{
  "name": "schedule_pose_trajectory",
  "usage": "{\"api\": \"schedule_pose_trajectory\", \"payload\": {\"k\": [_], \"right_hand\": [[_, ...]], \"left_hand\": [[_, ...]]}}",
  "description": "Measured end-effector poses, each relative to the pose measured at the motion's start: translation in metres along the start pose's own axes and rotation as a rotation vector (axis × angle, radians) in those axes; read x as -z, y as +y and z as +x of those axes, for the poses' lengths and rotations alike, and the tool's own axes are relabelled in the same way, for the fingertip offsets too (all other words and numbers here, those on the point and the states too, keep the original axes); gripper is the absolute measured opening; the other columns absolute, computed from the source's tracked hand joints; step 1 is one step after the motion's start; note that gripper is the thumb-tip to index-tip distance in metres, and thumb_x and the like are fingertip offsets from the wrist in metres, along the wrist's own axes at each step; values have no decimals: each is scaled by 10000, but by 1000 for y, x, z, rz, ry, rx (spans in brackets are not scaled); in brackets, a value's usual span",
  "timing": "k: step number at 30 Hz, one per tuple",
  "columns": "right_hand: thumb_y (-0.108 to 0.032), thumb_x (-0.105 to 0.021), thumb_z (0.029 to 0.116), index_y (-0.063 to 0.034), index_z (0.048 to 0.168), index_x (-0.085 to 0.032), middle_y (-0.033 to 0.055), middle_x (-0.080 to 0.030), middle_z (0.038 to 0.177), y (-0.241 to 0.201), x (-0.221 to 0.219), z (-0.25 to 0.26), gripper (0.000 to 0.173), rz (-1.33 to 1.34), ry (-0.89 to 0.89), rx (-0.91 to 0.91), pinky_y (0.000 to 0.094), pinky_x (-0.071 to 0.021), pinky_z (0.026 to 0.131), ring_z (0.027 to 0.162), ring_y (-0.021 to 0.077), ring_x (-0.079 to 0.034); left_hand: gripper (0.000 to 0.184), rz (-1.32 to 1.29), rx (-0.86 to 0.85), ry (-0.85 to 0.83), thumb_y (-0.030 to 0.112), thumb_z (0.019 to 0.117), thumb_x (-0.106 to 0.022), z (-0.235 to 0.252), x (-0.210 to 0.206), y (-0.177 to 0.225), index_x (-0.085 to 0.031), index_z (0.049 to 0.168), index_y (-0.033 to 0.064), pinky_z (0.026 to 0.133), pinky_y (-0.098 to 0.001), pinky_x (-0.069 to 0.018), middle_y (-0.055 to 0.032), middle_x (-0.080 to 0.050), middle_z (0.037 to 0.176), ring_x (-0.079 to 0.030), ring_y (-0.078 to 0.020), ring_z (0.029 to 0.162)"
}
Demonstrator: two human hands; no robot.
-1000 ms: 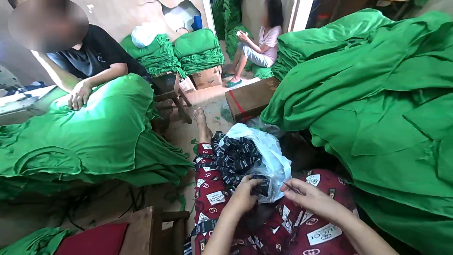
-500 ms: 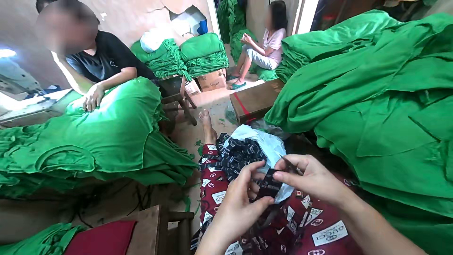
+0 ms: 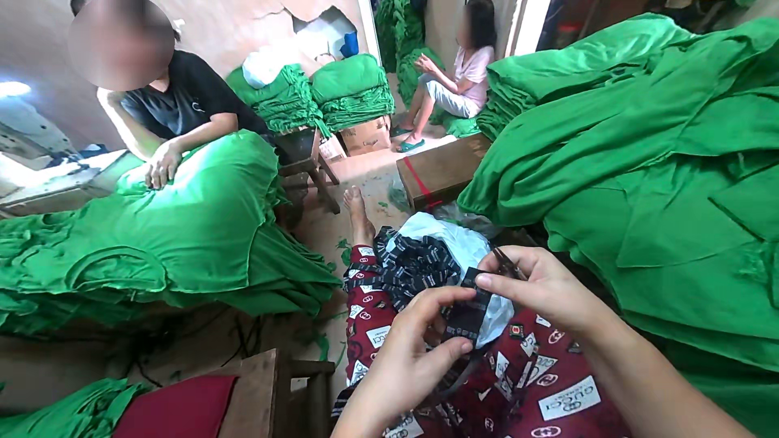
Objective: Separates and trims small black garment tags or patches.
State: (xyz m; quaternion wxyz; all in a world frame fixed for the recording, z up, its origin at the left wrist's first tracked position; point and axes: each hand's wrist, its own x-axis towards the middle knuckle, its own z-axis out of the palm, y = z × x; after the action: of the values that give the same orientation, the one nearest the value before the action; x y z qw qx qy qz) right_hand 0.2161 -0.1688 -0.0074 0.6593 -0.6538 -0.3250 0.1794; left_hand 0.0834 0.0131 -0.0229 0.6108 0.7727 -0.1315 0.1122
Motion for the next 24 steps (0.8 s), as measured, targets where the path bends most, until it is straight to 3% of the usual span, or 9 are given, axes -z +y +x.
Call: {"api": "schedule_pose_trajectory", "payload": {"k": [3,6,7,9,11,12,14,17,24], "right_hand": [[-136,-697,881,-153,881,-701,-154,-630,725,0,1,2,18,-1,-11,1,99,-459,575,626,-78,-554],[-127,-699,873,-149,878,-701,-150,-637,735,0,0,2,23,-9,0,-11,104,-468,588,641,-76,-563],[-137,-699,882,-134,910,-700,-139,-647,768,2,-1,2,27,-13,-2,-14,106,-480,608,669,-73,-578],[-225,-668,932,-78,1083,-671,-102,-655,888,6,1,-2,211,-48,-48,-49,110,-494,659,751,-63,-593],[-344,-521,1015,-68,1189,-601,-111,-609,861,12,3,-9,336,-77,-124,-131,105,-396,576,656,-80,-490],[-372,-414,1053,-87,1159,-593,-124,-589,797,17,4,-14,353,-61,-168,-168,100,-318,507,572,-84,-408],[-422,-318,1067,-142,1039,-631,-145,-545,686,26,5,-24,421,9,-277,-260,101,-274,454,500,-76,-365],[-362,-340,1045,-181,932,-622,-154,-470,626,30,3,-32,354,34,-406,-343,110,-285,456,490,-71,-366],[-370,-375,1056,-206,883,-589,-156,-430,617,24,-3,-26,321,34,-444,-337,116,-285,465,492,-70,-350]], "left_hand": [[366,-31,16,-60,49,925,-689,2,3,0,-666,1290,53,860,-195,-561,-85,-606,1301,-627,-60,1087],[385,-62,46,-80,29,918,-685,4,4,0,-657,1302,26,880,-207,-562,-101,-599,1317,-625,-71,1116],[399,-72,54,-78,23,912,-687,4,4,-1,-651,1309,20,876,-209,-562,-102,-598,1324,-627,-72,1108],[418,-82,68,-60,21,901,-696,4,5,-5,-648,1316,20,867,-219,-568,-107,-598,1333,-635,-83,1105],[427,-83,89,-42,23,899,-699,3,7,-7,-647,1322,29,855,-220,-572,-104,-595,1336,-637,-85,1097],[431,-83,100,-36,23,897,-697,3,9,-7,-646,1325,31,842,-217,-573,-98,-595,1336,-637,-81,1084],[452,-80,110,-40,24,896,-697,2,12,-8,-634,1344,30,822,-214,-573,-92,-592,1346,-636,-76,1073],[490,-78,100,-58,17,890,-701,3,15,-9,-610,1371,26,808,-213,-574,-95,-588,1366,-636,-82,1079],[492,-69,79,-64,14,890,-701,7,15,-8,-607,1373,21,806,-205,-568,-93,-587,1361,-637,-72,1053]]}}
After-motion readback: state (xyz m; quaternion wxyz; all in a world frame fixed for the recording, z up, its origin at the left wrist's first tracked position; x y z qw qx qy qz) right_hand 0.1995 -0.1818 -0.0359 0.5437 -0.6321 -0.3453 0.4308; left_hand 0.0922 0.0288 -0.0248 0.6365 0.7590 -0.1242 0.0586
